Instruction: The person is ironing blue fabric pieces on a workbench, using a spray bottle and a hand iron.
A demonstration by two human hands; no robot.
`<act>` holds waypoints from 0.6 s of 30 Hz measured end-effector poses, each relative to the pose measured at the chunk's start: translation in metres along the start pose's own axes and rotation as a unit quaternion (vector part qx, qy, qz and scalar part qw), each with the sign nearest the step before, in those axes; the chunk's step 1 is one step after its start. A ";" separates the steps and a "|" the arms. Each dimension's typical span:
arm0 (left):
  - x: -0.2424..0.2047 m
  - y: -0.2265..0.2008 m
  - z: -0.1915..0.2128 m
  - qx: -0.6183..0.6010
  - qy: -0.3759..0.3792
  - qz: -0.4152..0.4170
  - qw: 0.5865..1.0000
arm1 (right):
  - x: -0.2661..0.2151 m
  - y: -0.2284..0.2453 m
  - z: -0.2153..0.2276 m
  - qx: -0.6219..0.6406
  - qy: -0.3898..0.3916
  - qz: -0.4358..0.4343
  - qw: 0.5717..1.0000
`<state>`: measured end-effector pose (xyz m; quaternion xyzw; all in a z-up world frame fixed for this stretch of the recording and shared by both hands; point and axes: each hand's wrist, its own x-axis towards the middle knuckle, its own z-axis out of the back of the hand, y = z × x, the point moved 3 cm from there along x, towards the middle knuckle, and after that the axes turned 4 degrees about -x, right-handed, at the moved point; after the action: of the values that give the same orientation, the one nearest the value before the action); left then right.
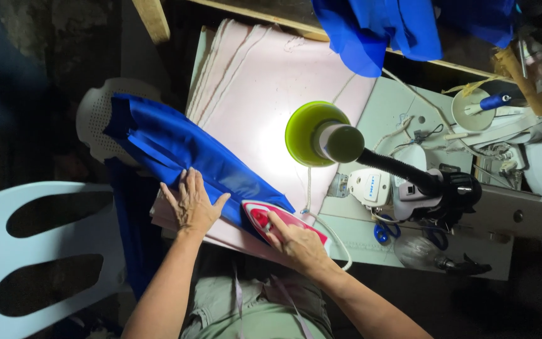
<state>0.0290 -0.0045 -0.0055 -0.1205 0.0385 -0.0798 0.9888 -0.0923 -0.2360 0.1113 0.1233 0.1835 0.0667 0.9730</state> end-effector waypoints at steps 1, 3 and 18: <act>0.003 0.000 0.002 0.001 -0.005 -0.001 1.000 | -0.002 -0.004 -0.002 -0.001 -0.005 0.002 1.000; 0.000 0.002 0.004 0.005 0.012 -0.005 1.000 | -0.011 -0.010 -0.011 0.000 0.016 -0.010 1.000; -0.010 0.000 0.038 -0.055 -0.042 -0.125 0.990 | -0.035 -0.024 -0.002 0.026 0.071 -0.097 0.992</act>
<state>0.0222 0.0056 0.0316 -0.1814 -0.0138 -0.1958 0.9636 -0.1232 -0.2652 0.1152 0.1254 0.2651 -0.0243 0.9557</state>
